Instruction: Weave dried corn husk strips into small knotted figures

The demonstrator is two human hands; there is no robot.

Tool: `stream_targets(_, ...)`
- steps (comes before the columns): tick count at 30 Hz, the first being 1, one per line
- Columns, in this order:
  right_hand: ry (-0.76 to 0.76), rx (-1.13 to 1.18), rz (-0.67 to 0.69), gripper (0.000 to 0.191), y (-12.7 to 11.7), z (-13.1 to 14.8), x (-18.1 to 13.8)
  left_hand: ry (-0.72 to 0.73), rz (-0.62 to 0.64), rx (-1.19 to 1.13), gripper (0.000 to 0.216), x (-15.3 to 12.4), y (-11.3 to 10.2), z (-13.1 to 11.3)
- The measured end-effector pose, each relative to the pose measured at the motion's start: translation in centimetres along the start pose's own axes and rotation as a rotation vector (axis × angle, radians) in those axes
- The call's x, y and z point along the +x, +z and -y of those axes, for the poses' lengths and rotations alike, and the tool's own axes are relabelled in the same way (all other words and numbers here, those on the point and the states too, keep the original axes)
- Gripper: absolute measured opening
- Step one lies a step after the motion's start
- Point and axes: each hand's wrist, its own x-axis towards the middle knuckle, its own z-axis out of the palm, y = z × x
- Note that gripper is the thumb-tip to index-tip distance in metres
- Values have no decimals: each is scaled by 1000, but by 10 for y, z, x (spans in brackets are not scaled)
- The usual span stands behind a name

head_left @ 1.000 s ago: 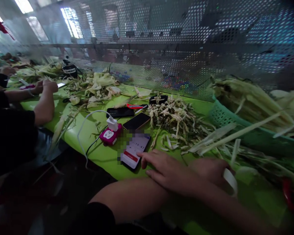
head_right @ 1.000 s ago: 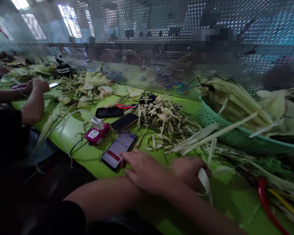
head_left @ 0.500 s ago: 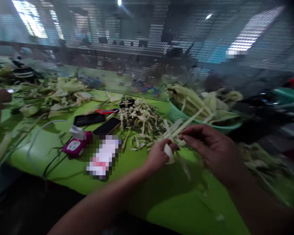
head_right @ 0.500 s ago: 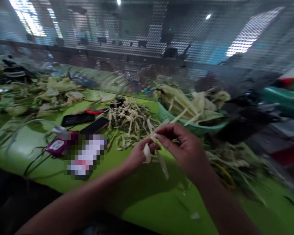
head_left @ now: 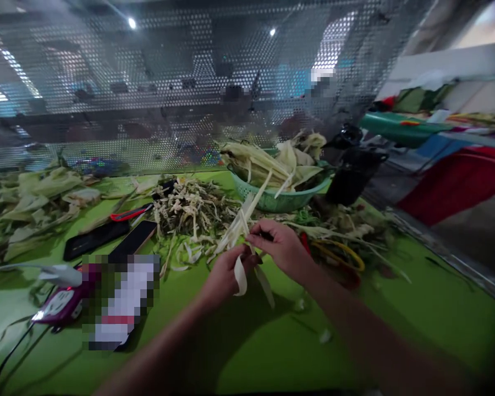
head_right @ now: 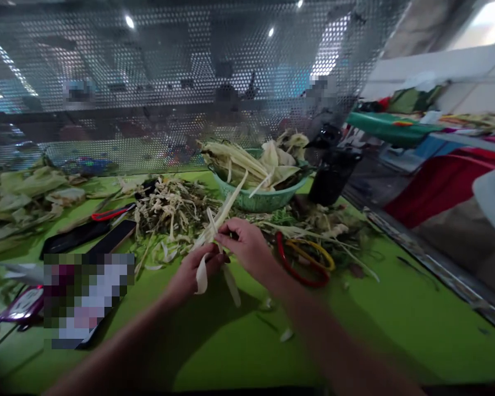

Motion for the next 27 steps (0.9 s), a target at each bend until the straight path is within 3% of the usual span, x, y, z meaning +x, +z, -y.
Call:
stream_targets(5,-78,-142,-49,12,-8,2,-2,-77,-11,-36,33,-3,-1,-4)
stream_targets(10,-138,-265,131,21,-23,4,2,-45,-98,-134,25,-6,-6,-9)
stream_targets(13,-153,-279,141,19,-25,-2,4,-42,-94,-93,25,-6,-8,-11)
stream_targets(18,-150,-293,30,16,-24,-10,7,-75,-107,-78,24,-4,-10,-7)
stream_targets(20,-152,-291,-83,12,-26,-10,8,-78,-156,-107,27,-3,-11,-5)
stream_targets(22,-135,-259,-234,22,-28,-8,7,-69,-221,-130,30,-3,-14,-3)
stream_targets(24,-87,-203,-296,26,-26,-6,4,-56,-279,-148,31,-3,-17,-3)
stream_targets(27,25,-81,-53,28,-15,-2,-2,-29,-312,-176,30,-2,-21,-3)
